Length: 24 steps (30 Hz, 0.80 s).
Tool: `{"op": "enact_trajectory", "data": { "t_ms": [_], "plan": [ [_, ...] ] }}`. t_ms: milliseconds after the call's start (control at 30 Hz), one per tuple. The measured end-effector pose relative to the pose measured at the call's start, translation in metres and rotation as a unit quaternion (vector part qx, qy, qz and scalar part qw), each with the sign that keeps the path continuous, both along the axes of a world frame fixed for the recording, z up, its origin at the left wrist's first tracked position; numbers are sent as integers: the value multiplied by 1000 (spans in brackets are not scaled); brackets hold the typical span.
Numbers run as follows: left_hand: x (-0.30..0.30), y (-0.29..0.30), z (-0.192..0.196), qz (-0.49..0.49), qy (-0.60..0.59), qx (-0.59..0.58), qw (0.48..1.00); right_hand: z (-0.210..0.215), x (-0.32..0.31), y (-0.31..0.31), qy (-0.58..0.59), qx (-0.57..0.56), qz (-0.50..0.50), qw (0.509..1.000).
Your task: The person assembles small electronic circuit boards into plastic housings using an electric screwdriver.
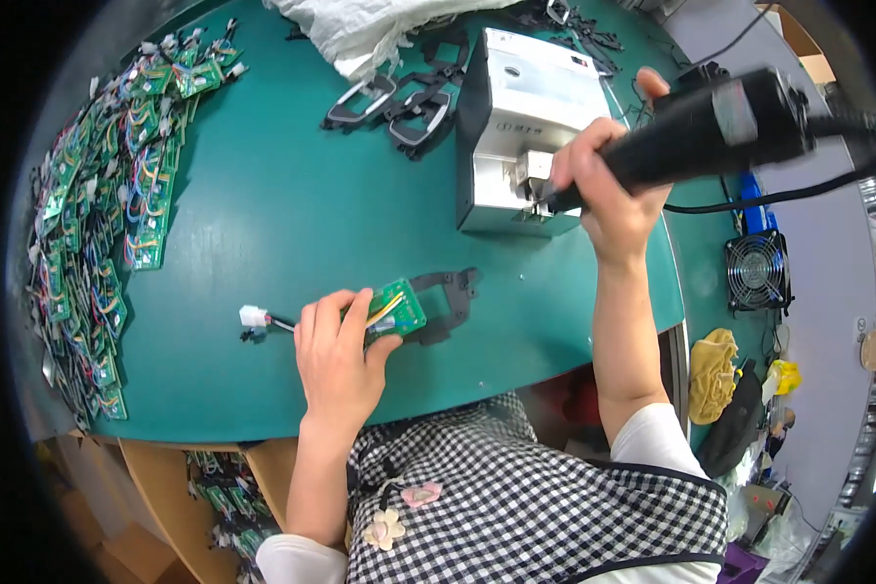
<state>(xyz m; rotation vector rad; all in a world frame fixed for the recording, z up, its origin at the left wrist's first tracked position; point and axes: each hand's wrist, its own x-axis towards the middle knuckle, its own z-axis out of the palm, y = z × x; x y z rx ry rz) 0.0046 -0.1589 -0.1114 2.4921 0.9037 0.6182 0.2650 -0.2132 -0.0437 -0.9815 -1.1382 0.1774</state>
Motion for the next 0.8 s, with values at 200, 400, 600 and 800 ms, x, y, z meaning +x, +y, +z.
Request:
{"op": "enact_trajectory", "data": {
  "t_ms": [200, 400, 600, 800],
  "plan": [
    [19, -5, 6, -25, 24, 29, 999, -17, -43, -15, 143, 23, -45, 988],
    [36, -11, -5, -37, 40, 32, 998, -36, -71, -1, 136, -14, -29, 990],
    [37, -9, -7, -31, 48, -1, 998, -52, -75, 9, 159, -5, 2, 987],
    [37, -6, -8, -35, 41, 7, 998, -54, -72, 14, 177, -66, 50, 981]
  ]
}}
